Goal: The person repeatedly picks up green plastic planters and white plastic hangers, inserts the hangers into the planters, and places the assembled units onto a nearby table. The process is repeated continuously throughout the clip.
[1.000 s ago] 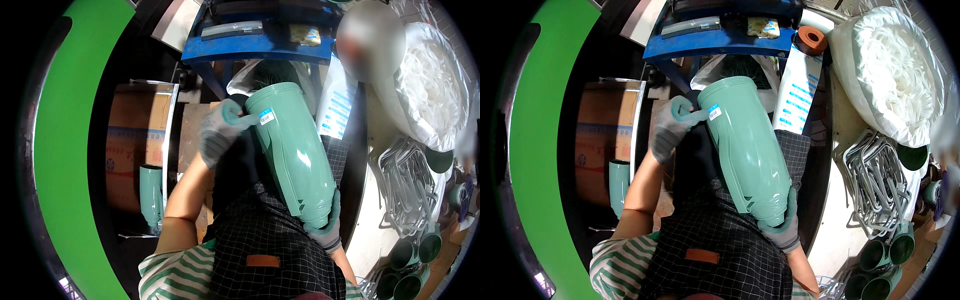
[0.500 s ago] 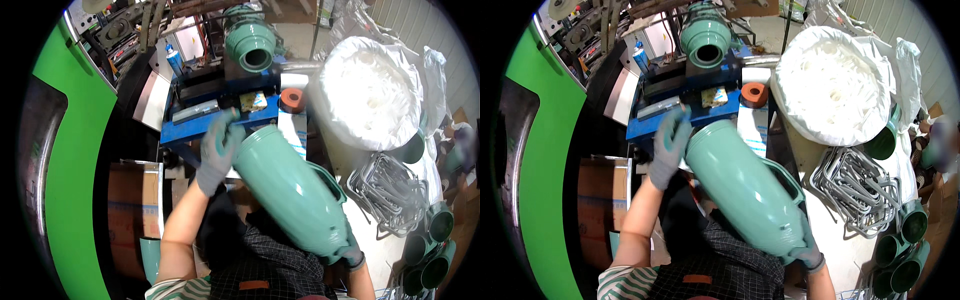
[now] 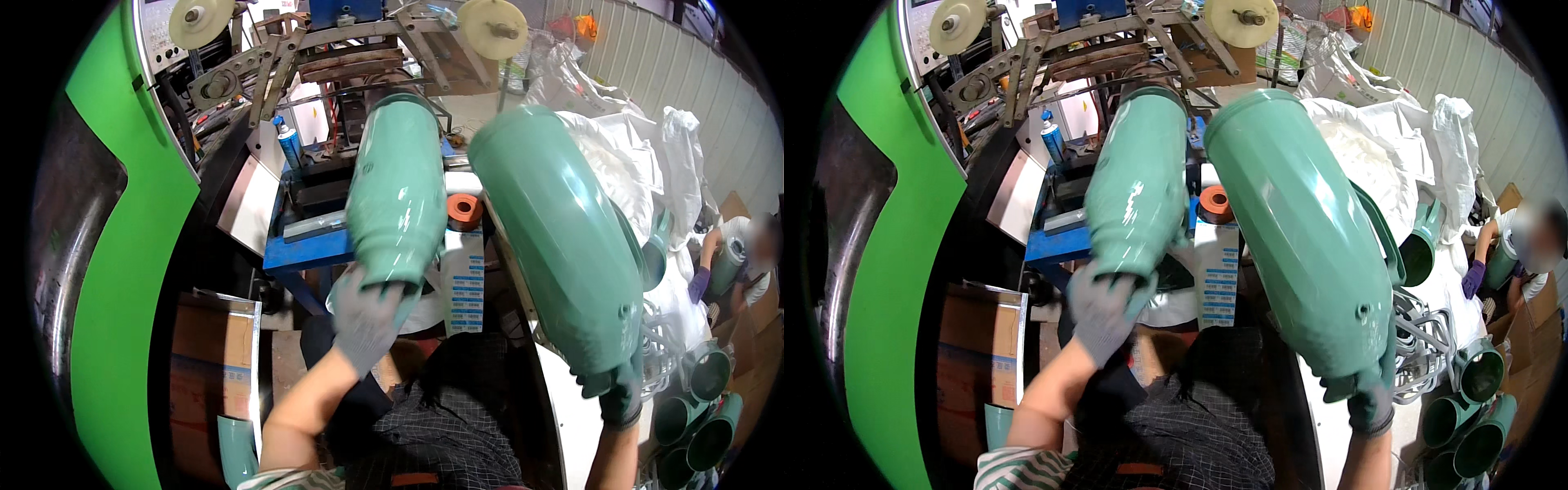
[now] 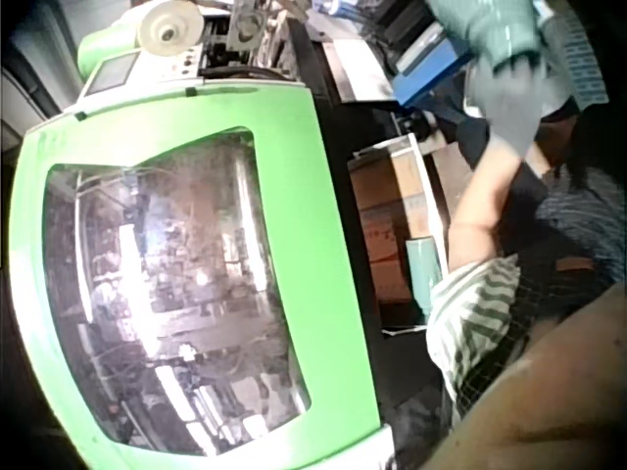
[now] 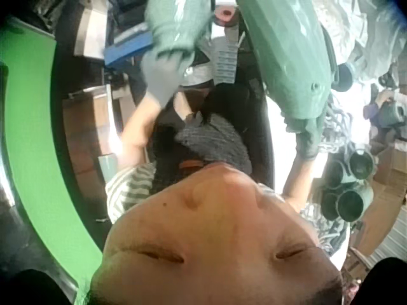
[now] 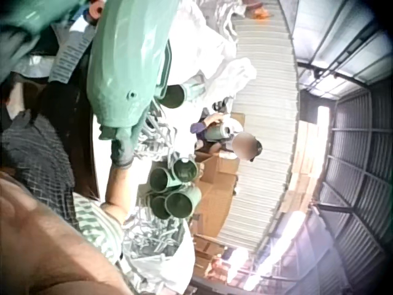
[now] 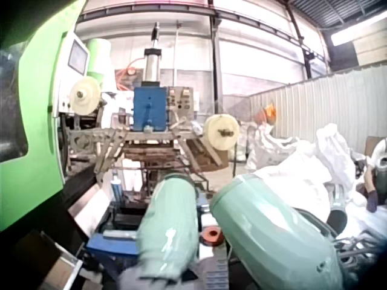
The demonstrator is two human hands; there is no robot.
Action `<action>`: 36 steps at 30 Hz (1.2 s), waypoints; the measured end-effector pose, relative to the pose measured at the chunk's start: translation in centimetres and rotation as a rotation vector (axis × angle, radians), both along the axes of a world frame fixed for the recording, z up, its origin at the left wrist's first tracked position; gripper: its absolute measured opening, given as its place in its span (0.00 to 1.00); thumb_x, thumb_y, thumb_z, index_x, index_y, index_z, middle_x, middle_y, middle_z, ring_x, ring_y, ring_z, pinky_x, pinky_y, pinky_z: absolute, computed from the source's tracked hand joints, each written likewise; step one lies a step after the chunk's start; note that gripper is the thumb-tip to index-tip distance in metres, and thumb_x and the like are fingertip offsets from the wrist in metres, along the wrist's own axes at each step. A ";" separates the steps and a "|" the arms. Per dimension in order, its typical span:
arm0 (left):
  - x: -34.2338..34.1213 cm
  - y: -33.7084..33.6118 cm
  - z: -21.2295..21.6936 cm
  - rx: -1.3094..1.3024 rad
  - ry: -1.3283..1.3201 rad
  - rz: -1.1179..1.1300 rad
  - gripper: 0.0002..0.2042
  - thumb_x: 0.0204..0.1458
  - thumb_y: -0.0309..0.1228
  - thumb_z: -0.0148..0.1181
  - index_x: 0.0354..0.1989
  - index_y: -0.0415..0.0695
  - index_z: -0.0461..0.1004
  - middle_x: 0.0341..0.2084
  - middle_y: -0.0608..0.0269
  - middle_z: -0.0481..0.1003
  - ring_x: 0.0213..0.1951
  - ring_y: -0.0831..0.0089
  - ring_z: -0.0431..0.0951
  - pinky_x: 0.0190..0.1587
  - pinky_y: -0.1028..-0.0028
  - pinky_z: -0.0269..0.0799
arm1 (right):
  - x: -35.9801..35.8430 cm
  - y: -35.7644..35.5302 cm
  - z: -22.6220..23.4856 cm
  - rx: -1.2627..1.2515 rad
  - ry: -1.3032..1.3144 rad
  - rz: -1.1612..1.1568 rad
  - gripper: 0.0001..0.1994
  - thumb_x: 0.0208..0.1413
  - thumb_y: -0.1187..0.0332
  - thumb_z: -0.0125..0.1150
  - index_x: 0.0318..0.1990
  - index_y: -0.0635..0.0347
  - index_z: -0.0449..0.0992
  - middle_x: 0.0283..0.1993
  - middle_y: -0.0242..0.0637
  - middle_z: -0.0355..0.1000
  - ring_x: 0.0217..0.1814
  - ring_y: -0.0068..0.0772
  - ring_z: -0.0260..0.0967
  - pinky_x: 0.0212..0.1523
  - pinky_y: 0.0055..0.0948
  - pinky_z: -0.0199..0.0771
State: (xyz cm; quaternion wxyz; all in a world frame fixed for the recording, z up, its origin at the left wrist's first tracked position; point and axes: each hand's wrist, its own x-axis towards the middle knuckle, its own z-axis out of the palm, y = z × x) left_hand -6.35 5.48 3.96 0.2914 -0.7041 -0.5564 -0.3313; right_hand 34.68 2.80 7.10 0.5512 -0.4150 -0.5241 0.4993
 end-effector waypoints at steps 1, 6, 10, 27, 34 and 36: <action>-1.2 -3.2 0.5 -0.010 0.035 -0.011 0.18 0.49 0.42 0.72 0.47 0.50 0.84 0.46 0.59 0.80 0.51 0.52 0.76 0.46 0.57 0.73 | -1.5 1.1 1.6 0.035 0.029 0.042 0.42 0.59 0.52 0.59 0.77 0.61 0.51 0.62 0.55 0.72 0.45 0.48 0.81 0.31 0.38 0.84; -4.0 -11.6 2.2 -0.040 -0.227 -0.181 0.16 0.37 0.42 0.81 0.31 0.52 0.82 0.33 0.64 0.81 0.31 0.61 0.81 0.31 0.63 0.72 | -8.0 8.7 4.3 -0.075 0.155 0.273 0.45 0.56 0.56 0.64 0.79 0.58 0.51 0.69 0.49 0.66 0.59 0.47 0.75 0.43 0.40 0.85; -4.5 -14.4 -3.2 -0.101 -0.179 -0.124 0.17 0.39 0.49 0.78 0.26 0.56 0.77 0.24 0.70 0.74 0.24 0.63 0.78 0.24 0.64 0.67 | -14.6 15.3 2.9 -0.095 0.169 0.324 0.46 0.58 0.66 0.65 0.81 0.50 0.46 0.70 0.51 0.64 0.61 0.49 0.74 0.46 0.44 0.87; -2.4 -14.2 -8.9 -0.393 -0.324 -0.403 0.14 0.39 0.45 0.74 0.30 0.52 0.82 0.32 0.66 0.78 0.28 0.65 0.79 0.27 0.63 0.69 | -38.2 33.4 0.8 -0.424 0.865 0.704 0.29 0.61 0.53 0.63 0.69 0.40 0.64 0.66 0.47 0.69 0.61 0.54 0.73 0.48 0.54 0.85; -2.9 -13.4 -8.9 -0.408 -0.268 -0.443 0.14 0.40 0.42 0.74 0.35 0.55 0.80 0.34 0.66 0.78 0.34 0.63 0.78 0.35 0.58 0.69 | -35.8 29.4 -1.2 -0.470 0.720 0.540 0.33 0.65 0.36 0.57 0.65 0.51 0.72 0.57 0.41 0.76 0.56 0.41 0.77 0.53 0.44 0.84; -3.7 -13.4 -9.9 -0.514 -0.263 -0.421 0.15 0.37 0.42 0.75 0.34 0.55 0.80 0.33 0.66 0.78 0.33 0.63 0.78 0.33 0.58 0.68 | -33.0 22.5 -2.0 -0.435 0.330 0.391 0.26 0.68 0.43 0.58 0.59 0.54 0.78 0.52 0.41 0.79 0.53 0.37 0.77 0.52 0.40 0.82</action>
